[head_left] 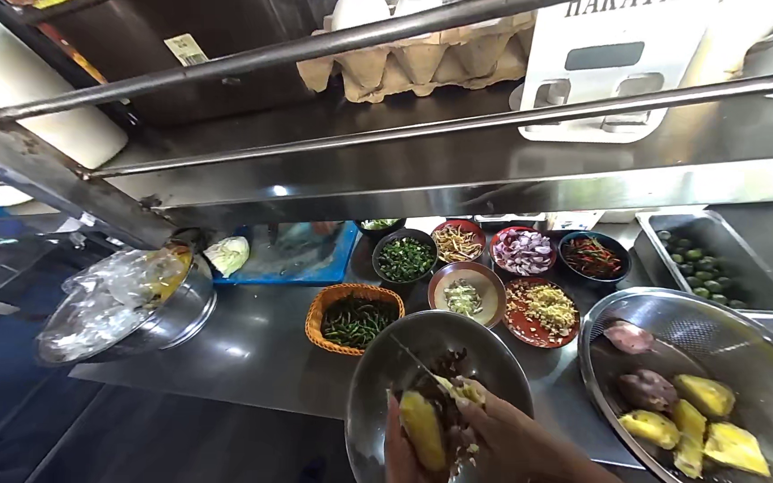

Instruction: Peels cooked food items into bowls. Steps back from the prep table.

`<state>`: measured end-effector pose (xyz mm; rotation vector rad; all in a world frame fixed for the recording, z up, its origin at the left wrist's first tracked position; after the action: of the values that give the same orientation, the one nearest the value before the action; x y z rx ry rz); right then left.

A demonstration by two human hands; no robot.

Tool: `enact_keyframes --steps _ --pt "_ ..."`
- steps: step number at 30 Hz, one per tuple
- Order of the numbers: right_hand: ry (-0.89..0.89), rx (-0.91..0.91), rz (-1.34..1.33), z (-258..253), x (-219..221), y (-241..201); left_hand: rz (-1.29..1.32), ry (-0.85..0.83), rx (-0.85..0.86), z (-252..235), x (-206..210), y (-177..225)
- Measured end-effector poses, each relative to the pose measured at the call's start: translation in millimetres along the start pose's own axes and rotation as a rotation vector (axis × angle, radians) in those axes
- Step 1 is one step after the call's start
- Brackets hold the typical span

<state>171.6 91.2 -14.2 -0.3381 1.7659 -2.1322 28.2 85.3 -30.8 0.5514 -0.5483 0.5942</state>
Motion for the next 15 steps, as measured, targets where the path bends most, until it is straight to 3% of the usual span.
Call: enact_keyframes --steps 4,9,12,15 --pt "-0.113 -0.295 0.372 18 18 -36 0.091 -0.107 0.072 -6 13 16" --pt "-0.167 -0.321 0.666 20 38 -57 0.254 -0.205 0.026 -5 30 19" --pt "-0.085 -0.373 0.680 14 32 -54 0.294 -0.281 0.002 -2 28 13" --pt "0.003 -0.363 0.425 8 23 -41 0.186 -0.143 0.078 3 29 15"
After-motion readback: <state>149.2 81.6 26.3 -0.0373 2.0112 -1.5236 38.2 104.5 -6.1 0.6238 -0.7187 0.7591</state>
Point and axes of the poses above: each hand's wrist, its own z-axis away from the middle knuckle, its own x-axis out of the palm, y = z × x, the point moved 8 cm from there along -z, towards the middle knuckle, and after that the axes turned 15 degrees about -x, right-handed, at the moved point
